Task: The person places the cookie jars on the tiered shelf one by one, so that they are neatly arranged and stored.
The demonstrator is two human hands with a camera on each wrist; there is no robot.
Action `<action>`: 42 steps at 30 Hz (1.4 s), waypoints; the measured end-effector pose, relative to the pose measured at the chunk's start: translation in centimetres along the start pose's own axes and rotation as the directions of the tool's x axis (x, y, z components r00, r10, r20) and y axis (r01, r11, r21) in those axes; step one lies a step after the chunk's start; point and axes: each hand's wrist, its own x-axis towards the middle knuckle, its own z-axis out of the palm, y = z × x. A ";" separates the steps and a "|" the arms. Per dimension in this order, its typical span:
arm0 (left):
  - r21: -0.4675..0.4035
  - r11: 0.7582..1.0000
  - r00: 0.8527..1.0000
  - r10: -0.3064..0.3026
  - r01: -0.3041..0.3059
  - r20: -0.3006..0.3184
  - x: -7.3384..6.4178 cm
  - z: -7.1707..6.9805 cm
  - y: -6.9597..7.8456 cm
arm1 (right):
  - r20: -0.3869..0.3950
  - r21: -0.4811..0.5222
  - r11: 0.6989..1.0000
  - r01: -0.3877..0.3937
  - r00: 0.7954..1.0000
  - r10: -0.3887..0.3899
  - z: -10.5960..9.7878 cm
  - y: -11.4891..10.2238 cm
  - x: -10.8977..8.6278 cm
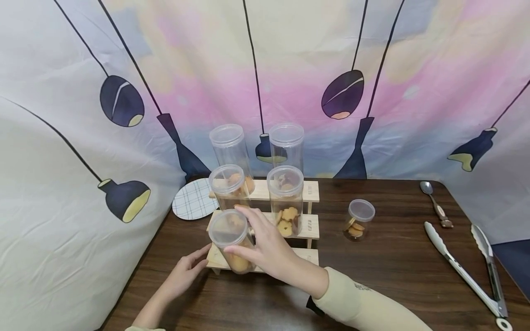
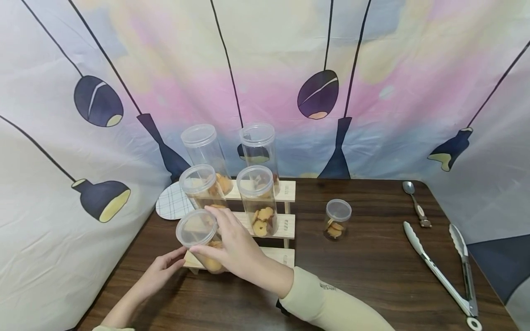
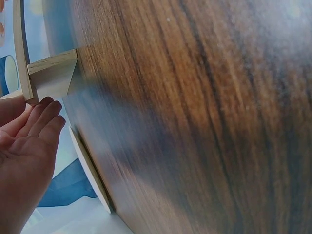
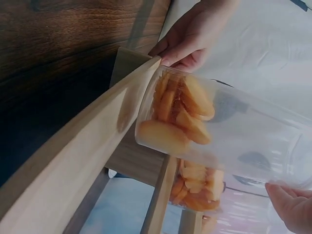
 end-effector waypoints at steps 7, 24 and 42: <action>0.023 1.000 1.000 -0.007 0.007 -0.002 0.0 0.0 0.0 | -0.018 0.009 1.000 0.008 1.000 -0.008 0.8 0.1 0.1; -0.002 0.999 0.999 -0.052 0.052 0.011 0.1 0.1 0.0 | -0.020 0.011 1.000 -0.006 1.000 0.006 1.9 0.5 0.2; -0.005 1.000 1.000 -0.022 0.022 -0.006 0.0 0.1 -0.1 | -0.068 -0.048 0.998 -0.038 0.997 0.034 2.2 0.3 0.8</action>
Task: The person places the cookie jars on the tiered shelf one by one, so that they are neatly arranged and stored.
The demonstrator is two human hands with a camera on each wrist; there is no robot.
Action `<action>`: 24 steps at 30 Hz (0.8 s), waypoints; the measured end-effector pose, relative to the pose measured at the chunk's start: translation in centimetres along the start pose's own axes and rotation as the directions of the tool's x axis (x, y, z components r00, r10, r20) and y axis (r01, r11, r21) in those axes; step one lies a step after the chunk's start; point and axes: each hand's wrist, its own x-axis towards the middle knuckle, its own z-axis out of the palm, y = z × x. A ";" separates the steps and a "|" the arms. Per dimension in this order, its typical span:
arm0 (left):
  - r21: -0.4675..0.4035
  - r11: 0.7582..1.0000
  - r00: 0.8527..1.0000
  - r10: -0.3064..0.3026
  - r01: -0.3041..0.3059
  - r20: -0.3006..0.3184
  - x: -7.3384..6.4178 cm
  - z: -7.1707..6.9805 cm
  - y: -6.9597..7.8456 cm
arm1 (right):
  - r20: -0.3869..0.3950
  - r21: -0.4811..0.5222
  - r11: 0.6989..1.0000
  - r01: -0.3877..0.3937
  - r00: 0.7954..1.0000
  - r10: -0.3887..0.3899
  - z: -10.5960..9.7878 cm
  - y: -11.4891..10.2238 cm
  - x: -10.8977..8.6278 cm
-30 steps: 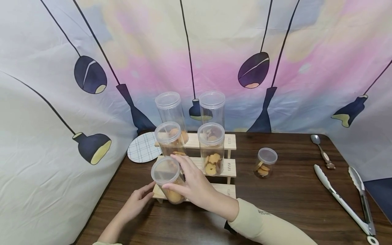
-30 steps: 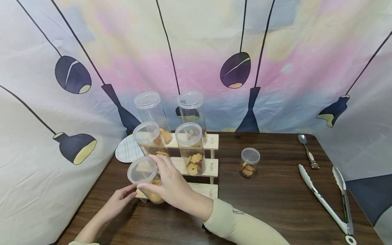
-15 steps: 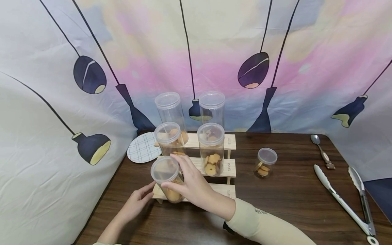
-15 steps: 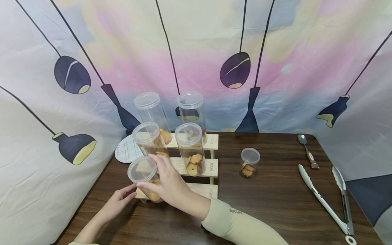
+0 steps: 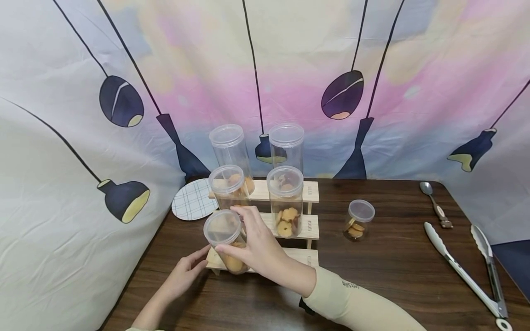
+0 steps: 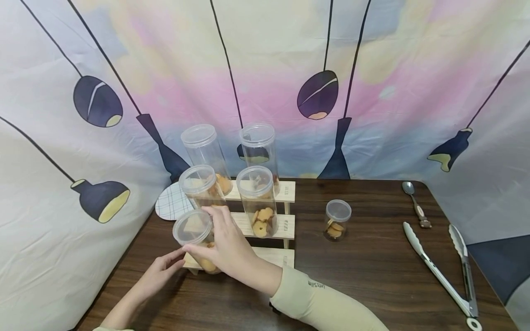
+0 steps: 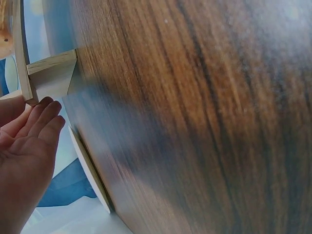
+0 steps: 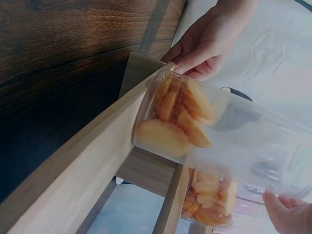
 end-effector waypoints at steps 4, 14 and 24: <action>-0.015 1.000 1.000 0.006 -0.006 0.002 0.0 0.0 0.0 | -0.012 -0.001 1.000 -0.016 1.000 0.016 0.0 0.0 0.1; -0.013 1.000 1.000 0.002 -0.002 0.003 0.0 0.0 0.0 | -0.021 -0.050 0.999 -0.004 1.000 0.003 -0.2 0.1 0.2; -0.030 0.999 1.000 -0.016 0.016 0.013 -0.1 0.0 0.2 | -0.004 -0.072 0.997 0.005 1.000 -0.006 -1.9 -0.6 -0.6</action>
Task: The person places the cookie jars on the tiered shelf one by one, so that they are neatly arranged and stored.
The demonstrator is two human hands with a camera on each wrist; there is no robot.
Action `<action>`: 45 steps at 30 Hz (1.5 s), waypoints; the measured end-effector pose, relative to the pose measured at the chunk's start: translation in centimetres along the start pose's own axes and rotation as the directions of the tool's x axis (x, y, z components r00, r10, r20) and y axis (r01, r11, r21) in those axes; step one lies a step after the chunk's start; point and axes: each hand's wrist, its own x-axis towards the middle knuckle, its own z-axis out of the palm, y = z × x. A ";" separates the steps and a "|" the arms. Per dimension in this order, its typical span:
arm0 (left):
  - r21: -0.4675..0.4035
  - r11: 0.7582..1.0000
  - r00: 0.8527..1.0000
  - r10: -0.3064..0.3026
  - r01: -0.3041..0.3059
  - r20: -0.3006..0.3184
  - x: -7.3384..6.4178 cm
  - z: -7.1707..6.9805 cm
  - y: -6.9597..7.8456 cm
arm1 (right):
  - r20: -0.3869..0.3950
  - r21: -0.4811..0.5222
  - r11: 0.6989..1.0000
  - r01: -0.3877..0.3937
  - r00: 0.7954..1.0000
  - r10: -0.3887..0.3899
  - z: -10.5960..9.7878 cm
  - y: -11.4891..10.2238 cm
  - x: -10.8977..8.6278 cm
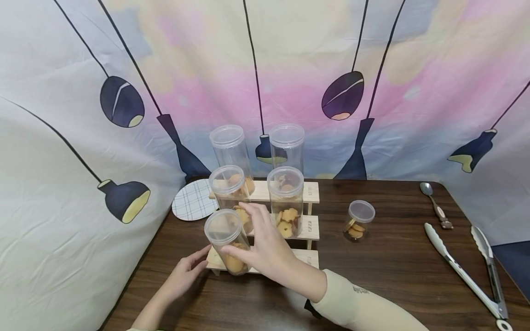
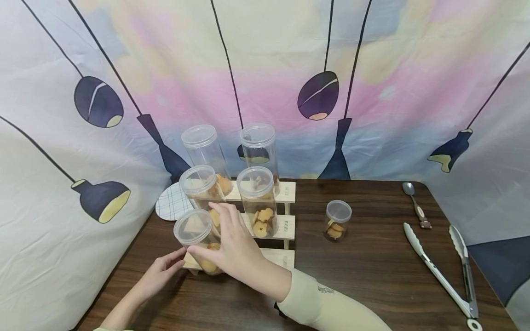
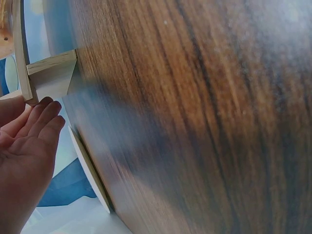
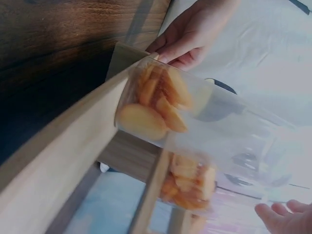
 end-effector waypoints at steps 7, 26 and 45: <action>0.016 1.000 1.000 0.017 -0.017 -0.009 0.0 0.0 0.1 | -0.056 -0.062 0.968 0.243 0.967 -0.247 -2.3 -1.1 -1.1; 0.014 1.000 0.999 0.023 -0.023 0.028 0.3 -0.2 -0.1 | -0.327 -0.025 0.965 0.262 0.910 -0.256 -10.1 1.0 -5.0; 0.014 1.000 1.000 0.014 -0.014 0.026 0.1 -0.2 -0.2 | -0.241 -0.233 0.908 -0.348 0.925 0.292 -15.9 13.7 -9.1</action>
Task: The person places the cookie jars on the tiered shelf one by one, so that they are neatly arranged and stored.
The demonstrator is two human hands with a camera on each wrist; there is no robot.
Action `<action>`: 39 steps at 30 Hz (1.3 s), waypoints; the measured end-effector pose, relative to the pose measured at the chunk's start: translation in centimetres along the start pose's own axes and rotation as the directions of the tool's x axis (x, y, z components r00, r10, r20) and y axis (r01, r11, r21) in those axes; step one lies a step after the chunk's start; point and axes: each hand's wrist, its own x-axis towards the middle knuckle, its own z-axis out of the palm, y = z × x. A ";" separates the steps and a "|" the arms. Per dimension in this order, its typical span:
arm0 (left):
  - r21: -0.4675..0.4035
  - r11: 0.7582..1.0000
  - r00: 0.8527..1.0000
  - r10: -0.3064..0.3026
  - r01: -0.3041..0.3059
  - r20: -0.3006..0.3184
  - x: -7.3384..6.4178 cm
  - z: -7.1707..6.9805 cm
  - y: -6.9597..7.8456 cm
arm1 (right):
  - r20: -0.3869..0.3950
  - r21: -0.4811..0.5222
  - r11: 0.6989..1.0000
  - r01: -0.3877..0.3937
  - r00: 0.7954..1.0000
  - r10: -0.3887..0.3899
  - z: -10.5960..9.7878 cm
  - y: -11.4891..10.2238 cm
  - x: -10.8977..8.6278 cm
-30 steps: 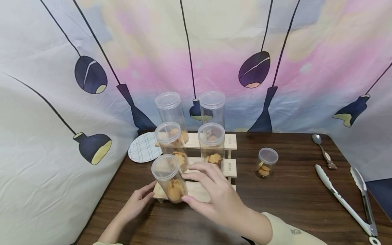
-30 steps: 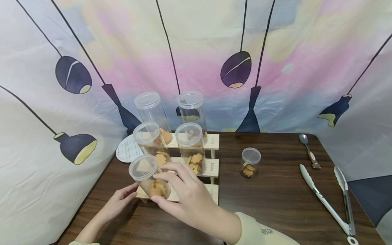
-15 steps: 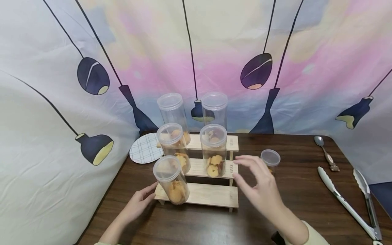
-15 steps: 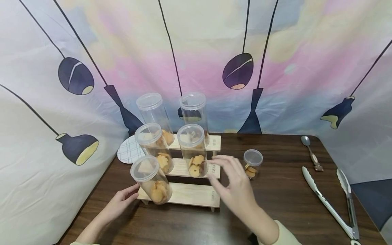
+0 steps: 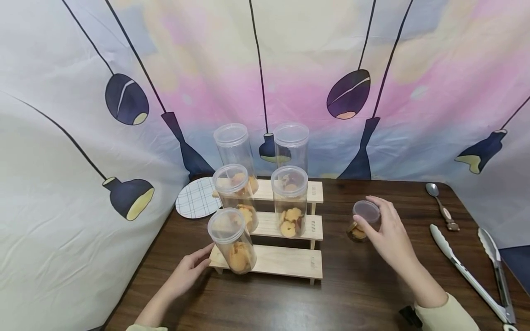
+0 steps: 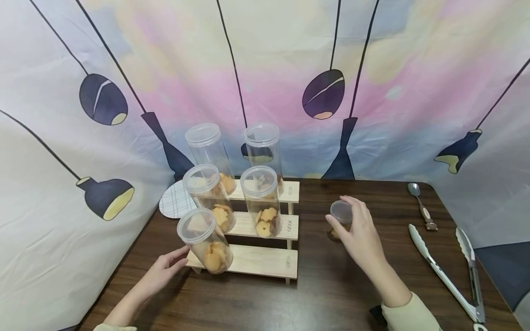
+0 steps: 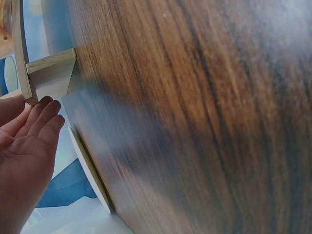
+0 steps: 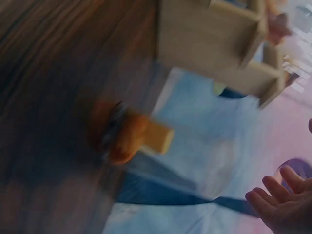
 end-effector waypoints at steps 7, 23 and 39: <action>0.006 1.000 1.000 -0.008 0.008 -0.003 0.1 0.0 -0.2 | 0.067 -0.068 0.993 -0.097 0.993 0.102 0.3 2.7 0.3; 0.005 1.000 1.000 -0.008 0.008 -0.010 0.0 0.0 -0.1 | 0.235 -0.020 0.984 -0.177 0.956 0.176 1.1 6.2 0.8; -0.004 1.000 1.000 -0.009 0.009 -0.011 -0.1 0.1 0.0 | 0.214 0.010 0.985 -0.173 0.962 0.167 1.0 6.1 0.6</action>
